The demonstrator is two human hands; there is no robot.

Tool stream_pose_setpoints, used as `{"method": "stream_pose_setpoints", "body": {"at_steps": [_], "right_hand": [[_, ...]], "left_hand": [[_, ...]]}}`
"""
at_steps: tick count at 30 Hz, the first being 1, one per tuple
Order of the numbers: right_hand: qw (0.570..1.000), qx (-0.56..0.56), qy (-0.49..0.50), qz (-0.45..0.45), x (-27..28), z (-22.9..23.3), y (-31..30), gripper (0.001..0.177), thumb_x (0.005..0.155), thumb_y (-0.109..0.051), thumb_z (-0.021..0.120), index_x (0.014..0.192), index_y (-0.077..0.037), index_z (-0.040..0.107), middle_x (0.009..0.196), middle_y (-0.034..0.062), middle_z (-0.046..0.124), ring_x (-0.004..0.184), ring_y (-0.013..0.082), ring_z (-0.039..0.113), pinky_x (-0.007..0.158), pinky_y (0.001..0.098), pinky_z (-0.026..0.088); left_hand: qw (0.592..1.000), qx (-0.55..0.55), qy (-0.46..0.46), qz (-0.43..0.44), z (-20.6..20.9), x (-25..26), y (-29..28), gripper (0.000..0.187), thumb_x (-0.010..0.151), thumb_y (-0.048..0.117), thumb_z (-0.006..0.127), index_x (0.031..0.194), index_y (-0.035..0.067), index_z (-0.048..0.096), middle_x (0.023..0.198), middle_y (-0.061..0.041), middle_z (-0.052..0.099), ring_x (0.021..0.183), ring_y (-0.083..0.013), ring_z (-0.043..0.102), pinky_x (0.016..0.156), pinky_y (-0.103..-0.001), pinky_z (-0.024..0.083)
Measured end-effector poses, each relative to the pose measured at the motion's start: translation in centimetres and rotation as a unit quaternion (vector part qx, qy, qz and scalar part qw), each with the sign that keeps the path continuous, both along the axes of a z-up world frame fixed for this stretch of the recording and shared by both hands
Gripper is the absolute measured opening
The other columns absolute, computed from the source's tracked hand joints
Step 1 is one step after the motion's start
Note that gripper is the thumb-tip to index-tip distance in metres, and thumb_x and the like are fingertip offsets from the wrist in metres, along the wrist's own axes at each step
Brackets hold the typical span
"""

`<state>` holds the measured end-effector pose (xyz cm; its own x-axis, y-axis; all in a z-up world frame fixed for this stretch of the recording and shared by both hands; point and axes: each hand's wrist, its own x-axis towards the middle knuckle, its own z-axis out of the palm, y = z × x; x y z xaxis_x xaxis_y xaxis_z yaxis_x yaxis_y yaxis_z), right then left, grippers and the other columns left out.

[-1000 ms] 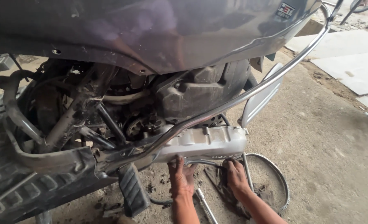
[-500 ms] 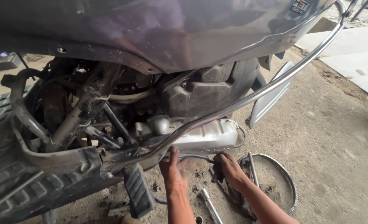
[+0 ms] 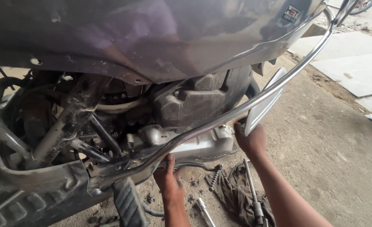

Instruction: The person is repairing a scooter engine, specifically working on the transmission and drive belt system.

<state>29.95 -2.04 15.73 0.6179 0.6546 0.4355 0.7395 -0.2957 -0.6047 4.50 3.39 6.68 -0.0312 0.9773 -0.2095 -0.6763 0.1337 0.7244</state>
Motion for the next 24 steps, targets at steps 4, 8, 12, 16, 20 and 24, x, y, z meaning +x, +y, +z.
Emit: {"method": "stream_pose_setpoints", "body": {"at_steps": [4, 8, 12, 16, 20, 24], "right_hand": [[0.958, 0.160, 0.076, 0.225, -0.3, -1.6, 4.0, 0.033, 0.087, -0.022, 0.078, 0.109, 0.001, 0.072, 0.105, 0.0173, 0.073, 0.092, 0.0258, 0.070, 0.066, 0.0376, 0.062], [0.981, 0.115, 0.059, 0.143, -0.5, -2.9, 5.1, 0.026, 0.084, -0.017, 0.078, 0.104, 0.000, 0.073, 0.100, 0.0180, 0.074, 0.093, 0.0275, 0.071, 0.080, 0.0412, 0.058], [0.970, 0.157, -0.179, 0.052, 0.0, -4.8, 6.0, 0.019, 0.085, -0.007, 0.066, 0.098, 0.005, 0.068, 0.096, 0.0247, 0.067, 0.096, 0.0416, 0.062, 0.085, 0.0506, 0.049], [0.985, 0.094, -0.130, 0.070, -0.2, -4.3, 6.0, 0.014, 0.089, -0.003, 0.054, 0.083, -0.003, 0.067, 0.088, 0.0158, 0.071, 0.090, 0.0336, 0.067, 0.095, 0.0494, 0.049], [0.980, 0.092, -0.143, 0.101, -1.6, -1.6, 4.4, 0.014, 0.089, -0.006, 0.060, 0.099, -0.001, 0.068, 0.099, 0.0199, 0.072, 0.097, 0.0369, 0.070, 0.088, 0.0464, 0.056], [0.970, 0.074, -0.167, 0.161, -0.2, -1.6, 3.7, 0.020, 0.087, -0.010, 0.065, 0.104, 0.001, 0.069, 0.101, 0.0204, 0.074, 0.093, 0.0368, 0.074, 0.086, 0.0438, 0.058]], "left_hand": [[1.000, 0.028, -0.001, 0.013, 0.3, -0.2, -0.3, 0.071, 0.064, 0.035, 0.089, 0.123, 0.007, 0.061, 0.117, -0.014, 0.069, 0.112, -0.0298, 0.070, 0.080, -0.052, 0.065], [0.999, 0.044, -0.004, 0.003, 0.3, -0.2, -0.4, 0.064, 0.068, 0.033, 0.088, 0.121, 0.007, 0.062, 0.115, -0.013, 0.069, 0.109, -0.0288, 0.071, 0.074, -0.044, 0.066], [0.999, 0.043, -0.012, 0.003, 0.4, -0.2, -0.2, 0.062, 0.069, 0.031, 0.089, 0.120, 0.006, 0.063, 0.112, -0.013, 0.068, 0.104, -0.0273, 0.072, 0.068, -0.040, 0.069], [1.000, 0.022, 0.009, 0.017, -0.4, -0.3, 0.0, 0.068, 0.063, 0.033, 0.088, 0.122, 0.014, 0.061, 0.114, -0.010, 0.070, 0.103, -0.0233, 0.075, 0.065, -0.038, 0.069], [0.999, 0.041, 0.003, -0.002, -1.0, -0.3, 0.1, 0.067, 0.067, 0.038, 0.090, 0.120, 0.007, 0.065, 0.116, -0.012, 0.068, 0.108, -0.0248, 0.069, 0.075, -0.045, 0.064], [1.000, 0.011, 0.007, -0.002, -0.5, -0.3, 0.0, 0.071, 0.061, 0.039, 0.090, 0.121, 0.013, 0.063, 0.117, -0.008, 0.067, 0.112, -0.0260, 0.066, 0.083, -0.055, 0.060]]}}
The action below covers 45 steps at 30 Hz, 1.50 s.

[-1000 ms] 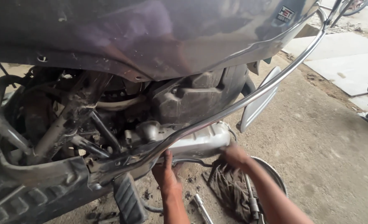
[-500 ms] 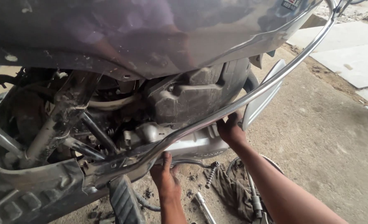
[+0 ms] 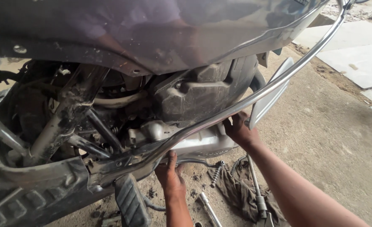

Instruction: The person is repairing a scooter engine, specifically working on the transmission and drive belt system.

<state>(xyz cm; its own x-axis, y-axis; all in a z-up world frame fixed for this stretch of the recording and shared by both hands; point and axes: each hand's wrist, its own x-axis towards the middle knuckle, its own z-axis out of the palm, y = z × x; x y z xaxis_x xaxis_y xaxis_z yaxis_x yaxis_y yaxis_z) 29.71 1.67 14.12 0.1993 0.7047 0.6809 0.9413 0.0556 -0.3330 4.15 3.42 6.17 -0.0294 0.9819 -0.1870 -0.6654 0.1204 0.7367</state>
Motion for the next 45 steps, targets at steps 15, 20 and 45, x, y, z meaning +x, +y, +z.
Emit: {"method": "stream_pose_setpoints", "body": {"at_steps": [15, 20, 45], "right_hand": [[0.989, -0.120, 0.080, -0.037, -1.3, 3.1, -0.8, 0.037, 0.089, -0.037, 0.074, 0.115, -0.011, 0.071, 0.110, 0.0148, 0.074, 0.097, 0.0319, 0.072, 0.087, 0.0448, 0.057], [0.990, -0.114, 0.065, -0.053, 0.0, 0.2, -1.1, 0.038, 0.092, -0.041, 0.072, 0.114, -0.010, 0.073, 0.110, 0.0148, 0.077, 0.100, 0.0333, 0.074, 0.088, 0.0465, 0.059], [0.991, 0.028, -0.131, 0.031, 1.3, 0.6, -1.6, 0.028, 0.112, -0.012, 0.053, 0.136, 0.002, 0.049, 0.131, 0.0251, 0.063, 0.118, 0.0449, 0.064, 0.094, 0.0517, 0.054]], "left_hand": [[1.000, -0.001, -0.027, -0.001, 1.7, -0.2, -0.2, 0.080, 0.062, 0.035, 0.089, 0.132, 0.016, 0.055, 0.127, -0.008, 0.064, 0.122, -0.0266, 0.062, 0.092, -0.057, 0.059], [0.999, -0.019, -0.031, -0.017, 0.2, -0.3, -0.3, 0.065, 0.073, 0.026, 0.086, 0.132, 0.010, 0.061, 0.124, -0.008, 0.065, 0.116, -0.0284, 0.063, 0.087, -0.055, 0.058], [0.999, 0.027, -0.039, -0.001, -1.4, -0.1, 0.7, 0.076, 0.069, 0.028, 0.088, 0.133, 0.012, 0.051, 0.120, -0.007, 0.062, 0.112, -0.0239, 0.064, 0.072, -0.041, 0.066]]}}
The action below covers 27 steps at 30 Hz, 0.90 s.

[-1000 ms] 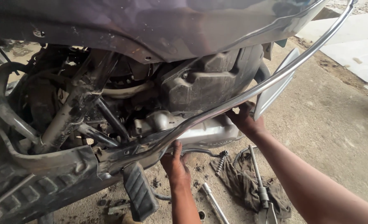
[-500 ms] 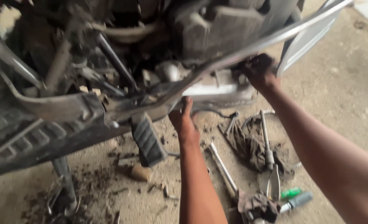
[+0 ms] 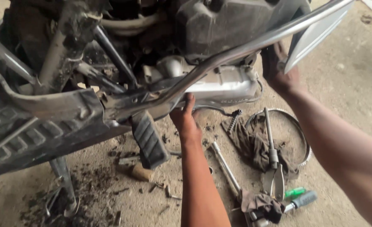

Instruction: The person is repairing a scooter engine, specifically working on the transmission and drive belt system.

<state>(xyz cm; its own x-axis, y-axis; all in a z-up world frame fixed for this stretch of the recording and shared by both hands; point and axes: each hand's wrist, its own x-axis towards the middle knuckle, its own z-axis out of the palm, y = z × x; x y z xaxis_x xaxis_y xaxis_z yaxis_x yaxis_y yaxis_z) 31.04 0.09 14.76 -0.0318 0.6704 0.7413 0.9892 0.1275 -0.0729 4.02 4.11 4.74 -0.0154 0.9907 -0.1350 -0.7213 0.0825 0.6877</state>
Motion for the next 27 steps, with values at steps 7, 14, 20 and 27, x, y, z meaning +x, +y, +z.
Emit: {"method": "stream_pose_setpoints", "body": {"at_steps": [7, 14, 20, 27], "right_hand": [[0.983, -0.108, 0.148, -0.024, -0.7, 0.2, -0.4, 0.021, 0.110, -0.011, 0.052, 0.129, -0.002, 0.056, 0.123, 0.0185, 0.069, 0.112, 0.0385, 0.067, 0.093, 0.0525, 0.054], [0.986, -0.076, 0.138, -0.051, 2.4, -2.4, -0.7, 0.017, 0.109, -0.020, 0.065, 0.106, -0.003, 0.064, 0.103, 0.0158, 0.067, 0.093, 0.0325, 0.067, 0.082, 0.0470, 0.054], [0.968, -0.108, 0.222, -0.040, 1.4, -1.1, -1.8, 0.025, 0.106, -0.029, 0.069, 0.106, -0.004, 0.066, 0.100, 0.0136, 0.069, 0.091, 0.0259, 0.068, 0.079, 0.0430, 0.057], [0.774, -0.173, 0.605, -0.075, 0.0, -2.0, -1.3, 0.055, 0.101, -0.046, 0.065, 0.125, 0.003, 0.055, 0.122, 0.0238, 0.068, 0.109, 0.0353, 0.073, 0.085, 0.0538, 0.062]], "left_hand": [[0.999, -0.010, 0.026, 0.029, 3.2, 0.3, -0.8, 0.085, 0.068, 0.034, 0.090, 0.135, 0.000, 0.051, 0.120, -0.016, 0.060, 0.112, -0.0286, 0.069, 0.061, -0.039, 0.064], [0.997, -0.060, 0.045, 0.025, 5.8, 1.2, -1.4, 0.096, 0.068, 0.047, 0.085, 0.143, 0.009, 0.040, 0.134, -0.016, 0.056, 0.126, -0.0320, 0.060, 0.078, -0.050, 0.064], [0.998, -0.037, 0.024, 0.043, 4.2, 2.3, -0.9, 0.097, 0.065, 0.048, 0.088, 0.143, 0.013, 0.042, 0.138, -0.015, 0.056, 0.130, -0.0318, 0.059, 0.083, -0.055, 0.062], [0.999, -0.028, 0.008, 0.037, 4.7, 2.2, -1.0, 0.100, 0.064, 0.047, 0.089, 0.144, 0.016, 0.039, 0.140, -0.013, 0.053, 0.133, -0.0327, 0.057, 0.088, -0.058, 0.059]]}}
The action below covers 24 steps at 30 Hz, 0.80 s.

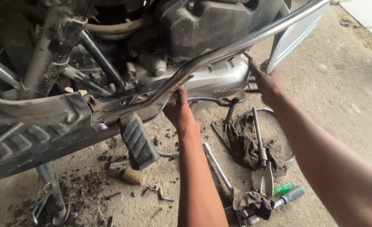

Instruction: The person is repairing a scooter engine, specifically working on the transmission and drive belt system.

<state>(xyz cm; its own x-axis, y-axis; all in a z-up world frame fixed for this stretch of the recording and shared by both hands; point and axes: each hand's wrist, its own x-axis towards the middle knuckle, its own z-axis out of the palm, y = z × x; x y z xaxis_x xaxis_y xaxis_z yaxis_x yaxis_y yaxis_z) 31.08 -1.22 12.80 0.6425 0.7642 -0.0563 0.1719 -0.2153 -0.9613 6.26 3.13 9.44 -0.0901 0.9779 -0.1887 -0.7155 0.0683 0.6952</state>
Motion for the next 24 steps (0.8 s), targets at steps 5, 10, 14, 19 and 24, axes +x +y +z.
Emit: {"method": "stream_pose_setpoints", "body": {"at_steps": [5, 10, 14, 19, 24], "right_hand": [[0.951, 0.013, 0.303, 0.068, -3.6, -0.6, -0.2, 0.090, 0.086, -0.074, 0.041, 0.155, -0.016, 0.034, 0.150, 0.0230, 0.045, 0.131, 0.0469, 0.052, 0.098, 0.0631, 0.053], [0.911, 0.059, 0.396, 0.100, -3.7, -1.8, 0.7, 0.112, 0.079, -0.089, 0.038, 0.160, -0.012, 0.029, 0.155, 0.0248, 0.043, 0.137, 0.0468, 0.048, 0.103, 0.0652, 0.048], [0.938, 0.054, 0.338, 0.051, -4.2, -1.2, 2.2, 0.108, 0.079, -0.085, 0.042, 0.157, -0.011, 0.031, 0.148, 0.0286, 0.048, 0.130, 0.0476, 0.057, 0.098, 0.0629, 0.056], [0.935, 0.075, 0.344, 0.043, -3.3, -2.8, 5.1, 0.107, 0.077, -0.083, 0.048, 0.155, -0.010, 0.035, 0.146, 0.0260, 0.052, 0.129, 0.0431, 0.059, 0.098, 0.0564, 0.059], [0.929, 0.065, 0.364, 0.037, -4.3, -2.9, 4.2, 0.117, 0.077, -0.089, 0.044, 0.158, -0.006, 0.029, 0.149, 0.0284, 0.051, 0.131, 0.0446, 0.058, 0.101, 0.0522, 0.054]], "left_hand": [[1.000, 0.007, -0.001, -0.001, -0.1, 0.3, 0.3, 0.104, 0.062, 0.048, 0.089, 0.145, 0.012, 0.038, 0.143, -0.015, 0.051, 0.133, -0.0341, 0.057, 0.089, -0.061, 0.060], [1.000, -0.006, 0.028, -0.001, -0.4, 0.8, 0.6, 0.105, 0.065, 0.050, 0.088, 0.145, 0.006, 0.036, 0.143, -0.020, 0.052, 0.134, -0.0351, 0.058, 0.088, -0.054, 0.061], [0.997, -0.067, 0.045, -0.007, 0.0, 0.7, 1.0, 0.098, 0.069, 0.049, 0.084, 0.145, 0.008, 0.037, 0.141, -0.017, 0.053, 0.131, -0.0332, 0.058, 0.087, -0.049, 0.062], [0.998, -0.049, 0.025, -0.021, 0.0, 0.3, 1.8, 0.092, 0.069, 0.043, 0.087, 0.143, 0.006, 0.046, 0.137, -0.016, 0.060, 0.126, -0.0314, 0.064, 0.086, -0.045, 0.062], [0.982, 0.155, -0.004, 0.108, -0.3, 1.1, 1.6, 0.087, 0.079, 0.032, 0.093, 0.146, 0.003, 0.045, 0.143, -0.014, 0.055, 0.128, -0.0249, 0.059, 0.103, -0.030, 0.059]]}}
